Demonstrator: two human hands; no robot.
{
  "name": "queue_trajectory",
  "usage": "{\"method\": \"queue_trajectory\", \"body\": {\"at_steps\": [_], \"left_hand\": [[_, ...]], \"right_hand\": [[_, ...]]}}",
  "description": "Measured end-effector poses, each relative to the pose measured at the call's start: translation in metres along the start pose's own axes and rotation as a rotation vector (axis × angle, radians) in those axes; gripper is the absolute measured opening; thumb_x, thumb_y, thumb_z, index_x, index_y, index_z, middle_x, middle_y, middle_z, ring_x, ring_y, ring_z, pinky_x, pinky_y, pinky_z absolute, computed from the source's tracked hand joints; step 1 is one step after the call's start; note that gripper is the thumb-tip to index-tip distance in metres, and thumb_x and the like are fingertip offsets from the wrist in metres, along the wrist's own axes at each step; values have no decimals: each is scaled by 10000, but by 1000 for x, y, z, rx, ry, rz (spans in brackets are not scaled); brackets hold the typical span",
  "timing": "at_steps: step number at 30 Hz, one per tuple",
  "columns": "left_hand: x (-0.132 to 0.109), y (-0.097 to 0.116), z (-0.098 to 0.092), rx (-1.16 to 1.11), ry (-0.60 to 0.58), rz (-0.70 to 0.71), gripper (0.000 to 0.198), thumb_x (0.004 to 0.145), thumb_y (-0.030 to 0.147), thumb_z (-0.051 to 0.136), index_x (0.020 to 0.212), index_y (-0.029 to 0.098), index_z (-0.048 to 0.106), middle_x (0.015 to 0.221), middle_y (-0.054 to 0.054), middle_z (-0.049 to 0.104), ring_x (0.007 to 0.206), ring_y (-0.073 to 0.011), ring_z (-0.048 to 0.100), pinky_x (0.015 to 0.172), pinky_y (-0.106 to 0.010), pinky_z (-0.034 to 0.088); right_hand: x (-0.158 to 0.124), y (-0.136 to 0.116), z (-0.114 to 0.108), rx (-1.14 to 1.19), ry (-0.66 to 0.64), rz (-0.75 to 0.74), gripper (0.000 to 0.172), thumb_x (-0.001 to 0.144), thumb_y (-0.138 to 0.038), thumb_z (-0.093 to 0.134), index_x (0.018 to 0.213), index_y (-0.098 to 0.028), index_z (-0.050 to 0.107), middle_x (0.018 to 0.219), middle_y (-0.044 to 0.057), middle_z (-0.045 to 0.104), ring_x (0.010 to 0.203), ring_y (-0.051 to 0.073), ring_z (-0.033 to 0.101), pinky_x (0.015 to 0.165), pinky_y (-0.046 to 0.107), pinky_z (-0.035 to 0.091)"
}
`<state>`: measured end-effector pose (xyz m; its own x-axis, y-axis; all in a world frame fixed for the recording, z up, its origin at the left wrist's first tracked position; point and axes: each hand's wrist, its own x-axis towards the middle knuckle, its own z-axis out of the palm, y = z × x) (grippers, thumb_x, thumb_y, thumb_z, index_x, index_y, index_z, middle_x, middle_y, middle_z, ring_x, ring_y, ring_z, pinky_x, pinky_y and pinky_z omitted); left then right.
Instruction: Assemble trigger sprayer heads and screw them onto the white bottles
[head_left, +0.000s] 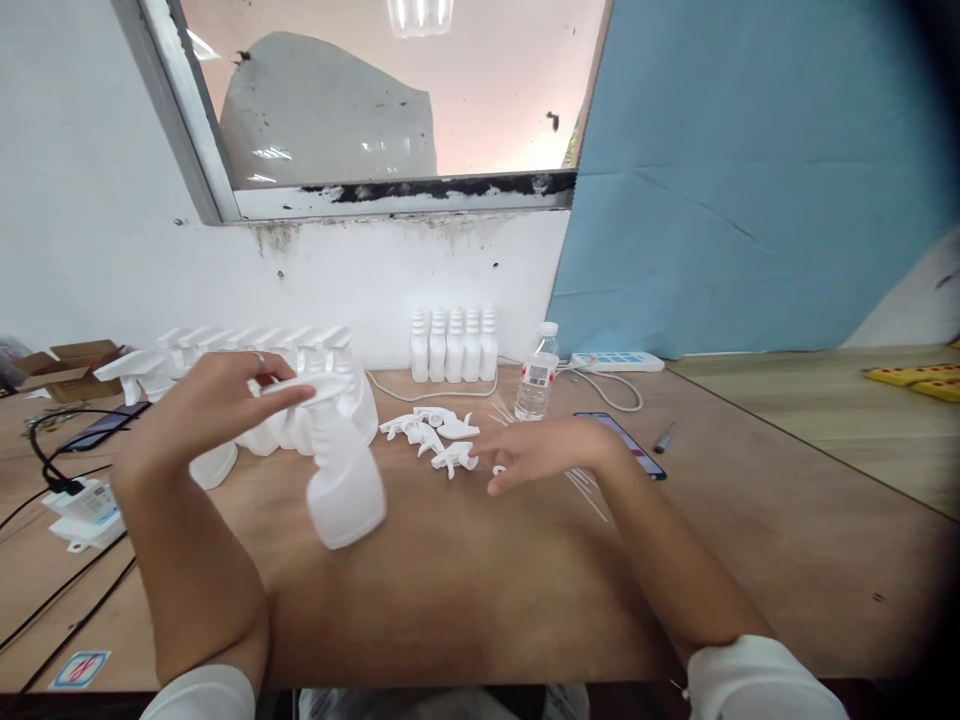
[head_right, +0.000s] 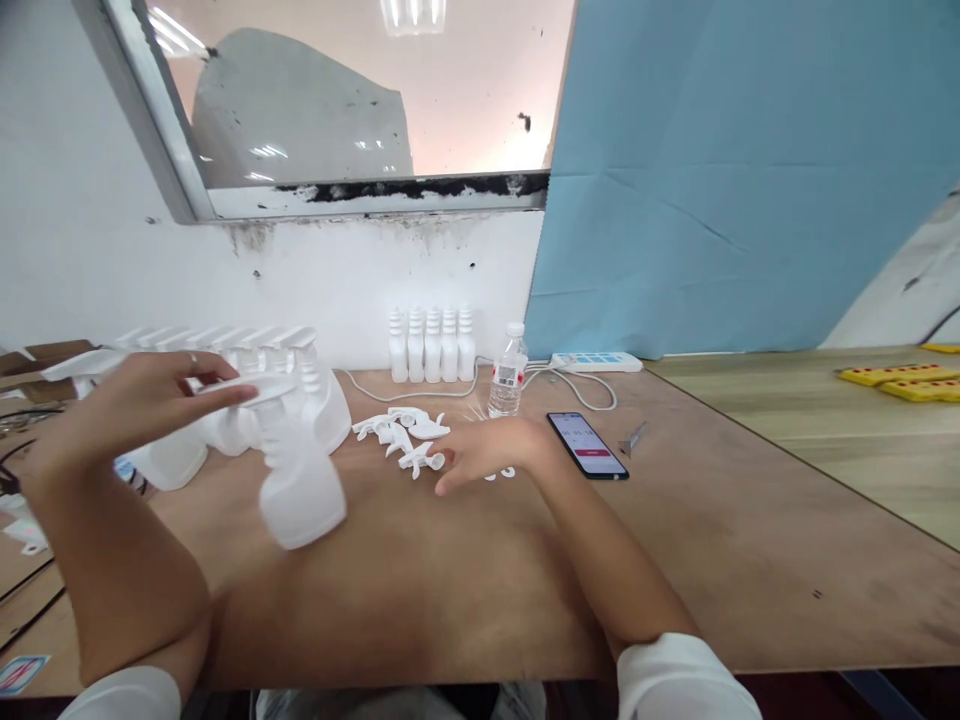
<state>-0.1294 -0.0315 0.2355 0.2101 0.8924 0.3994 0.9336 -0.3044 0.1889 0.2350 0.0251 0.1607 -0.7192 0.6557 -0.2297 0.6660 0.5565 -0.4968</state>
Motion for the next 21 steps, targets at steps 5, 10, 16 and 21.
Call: {"method": "queue_trajectory", "body": {"at_steps": [5, 10, 16, 21], "left_hand": [[-10, -36, -17, 27, 78, -490, 464, 739, 717, 609, 877, 276, 653, 465, 65, 587, 568, -222, 583, 579, -291, 373], [-23, -54, -21, -48, 301, -610, 304, 714, 579, 666, 749, 292, 571, 373, 105, 533, 593, -234, 573, 583, -288, 332], [-32, -59, -18, -121, 395, -695, 236, 743, 497, 609, 690, 288, 514, 329, 122, 488, 608, -234, 554, 600, -285, 327], [-32, -64, -16, -94, 394, -691, 280, 749, 539, 567, 668, 288, 473, 296, 133, 448, 542, -232, 481, 579, -291, 267]], "right_hand": [[-23, -9, -13, 125, -6, 1, 628, 747, -520, 695, 1314, -259, 636, 977, 51, 722, 785, 197, 661, 667, 267, 488], [-29, -15, -17, 127, -29, -3, 579, 732, -550, 694, 1235, -263, 693, 959, 52, 723, 809, 209, 660, 672, 270, 488], [-28, -12, -15, 142, -36, 37, 577, 746, -551, 683, 1249, -268, 681, 959, 47, 723, 814, 207, 657, 668, 272, 486], [-30, -17, -17, 102, -85, 114, 640, 784, -541, 656, 1357, -263, 595, 1117, 65, 702, 872, 221, 666, 677, 281, 492]]}}
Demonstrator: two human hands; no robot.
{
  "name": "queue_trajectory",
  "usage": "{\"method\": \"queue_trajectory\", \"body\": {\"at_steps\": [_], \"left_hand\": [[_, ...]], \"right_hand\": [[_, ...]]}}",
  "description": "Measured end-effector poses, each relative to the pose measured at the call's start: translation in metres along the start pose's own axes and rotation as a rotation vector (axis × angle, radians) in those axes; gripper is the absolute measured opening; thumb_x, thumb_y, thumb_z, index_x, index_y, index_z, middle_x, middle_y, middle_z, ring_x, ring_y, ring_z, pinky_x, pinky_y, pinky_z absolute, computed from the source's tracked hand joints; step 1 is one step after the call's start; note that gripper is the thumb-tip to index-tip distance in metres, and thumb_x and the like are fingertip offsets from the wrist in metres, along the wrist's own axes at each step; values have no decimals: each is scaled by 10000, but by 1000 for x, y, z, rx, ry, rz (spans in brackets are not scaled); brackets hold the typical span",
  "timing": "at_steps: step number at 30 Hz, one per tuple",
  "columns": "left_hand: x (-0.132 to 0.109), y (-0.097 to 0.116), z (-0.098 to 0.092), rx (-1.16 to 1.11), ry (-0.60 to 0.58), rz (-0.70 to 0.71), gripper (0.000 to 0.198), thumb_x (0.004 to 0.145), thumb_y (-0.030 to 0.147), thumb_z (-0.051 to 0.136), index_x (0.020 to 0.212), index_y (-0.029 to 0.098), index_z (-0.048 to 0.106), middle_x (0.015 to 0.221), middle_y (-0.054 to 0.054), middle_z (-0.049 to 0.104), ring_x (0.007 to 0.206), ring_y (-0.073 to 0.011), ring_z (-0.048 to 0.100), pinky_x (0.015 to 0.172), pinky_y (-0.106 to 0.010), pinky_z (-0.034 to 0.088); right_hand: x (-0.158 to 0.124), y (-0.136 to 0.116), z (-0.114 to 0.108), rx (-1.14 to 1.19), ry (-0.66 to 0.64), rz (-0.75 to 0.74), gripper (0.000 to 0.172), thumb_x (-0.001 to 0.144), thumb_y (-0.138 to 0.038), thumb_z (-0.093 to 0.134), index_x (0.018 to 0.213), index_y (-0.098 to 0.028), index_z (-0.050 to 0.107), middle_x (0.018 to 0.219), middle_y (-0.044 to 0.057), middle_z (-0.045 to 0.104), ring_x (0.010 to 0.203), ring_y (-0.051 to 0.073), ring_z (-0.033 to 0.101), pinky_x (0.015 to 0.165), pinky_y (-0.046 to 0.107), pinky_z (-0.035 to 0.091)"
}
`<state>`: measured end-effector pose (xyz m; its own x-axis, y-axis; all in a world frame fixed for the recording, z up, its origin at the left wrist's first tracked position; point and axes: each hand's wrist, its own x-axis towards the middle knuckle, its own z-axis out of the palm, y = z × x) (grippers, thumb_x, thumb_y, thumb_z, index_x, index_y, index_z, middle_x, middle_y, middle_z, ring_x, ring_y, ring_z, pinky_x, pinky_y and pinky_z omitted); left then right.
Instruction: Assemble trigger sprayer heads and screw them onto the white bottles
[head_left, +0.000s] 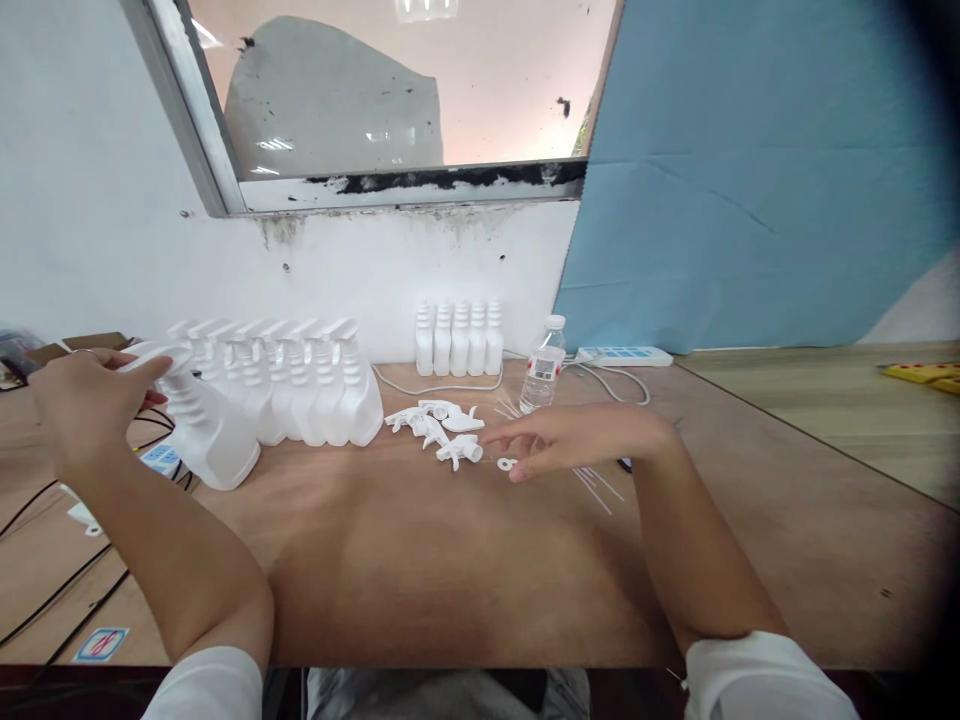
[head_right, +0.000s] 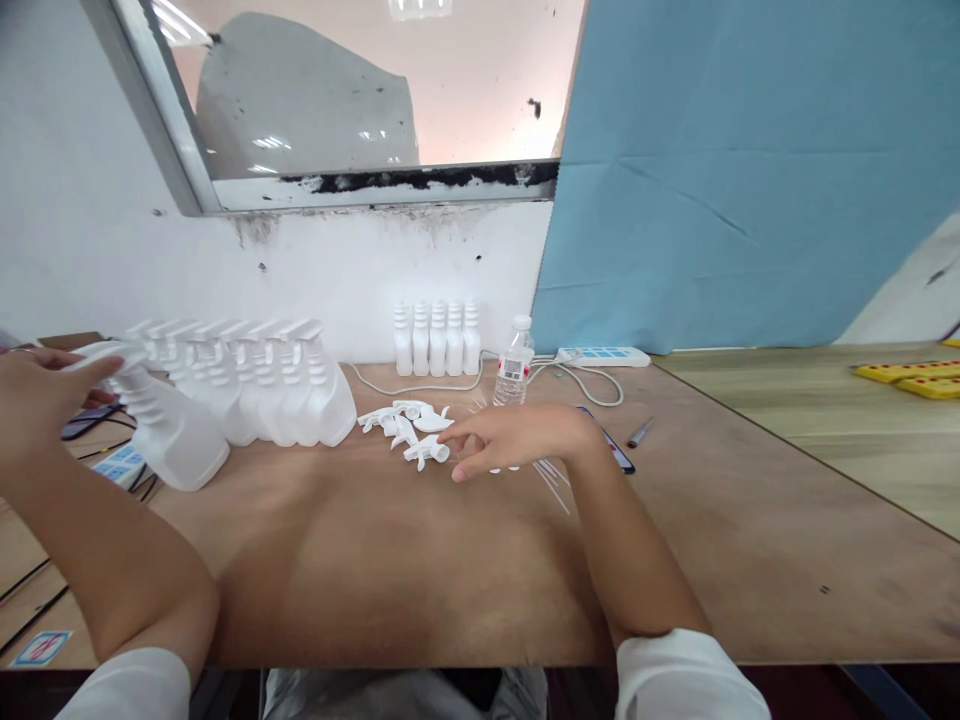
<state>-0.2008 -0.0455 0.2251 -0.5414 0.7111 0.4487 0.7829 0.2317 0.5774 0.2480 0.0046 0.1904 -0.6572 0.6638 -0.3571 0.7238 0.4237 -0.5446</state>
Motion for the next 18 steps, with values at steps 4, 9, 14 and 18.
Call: {"method": "queue_trajectory", "body": {"at_steps": [4, 9, 14, 18], "left_hand": [[3, 2, 1, 1, 3, -27, 300, 732, 509, 605, 638, 274, 444, 286, 106, 414, 540, -235, 486, 579, -287, 254], [9, 3, 7, 38, -5, -103, 287, 721, 476, 615, 631, 260, 449, 316, 74, 366, 545, -215, 484, 591, -285, 307], [22, -5, 18, 128, 153, -230, 272, 674, 349, 650, 589, 231, 421, 356, 66, 259, 535, -204, 532, 601, -267, 373], [30, -10, 23, 151, 172, -237, 259, 687, 356, 657, 621, 223, 444, 391, 64, 284, 540, -199, 538, 613, -259, 384]], "right_hand": [[-2, -4, 0, -2, -30, 41, 686, 795, -541, 647, 1407, -251, 540, 1152, 71, 690, 895, 227, 667, 681, 285, 494], [-1, -2, 0, -10, -2, 14, 622, 770, -563, 660, 1312, -259, 627, 1026, 57, 714, 859, 222, 659, 695, 284, 485], [-2, -2, -2, -57, -22, -2, 607, 770, -635, 618, 1254, -271, 654, 1002, 46, 707, 874, 225, 646, 701, 281, 477], [-4, -7, -1, -107, 19, 22, 581, 777, -617, 618, 1261, -296, 646, 1000, 28, 710, 867, 216, 650, 711, 279, 480]]}}
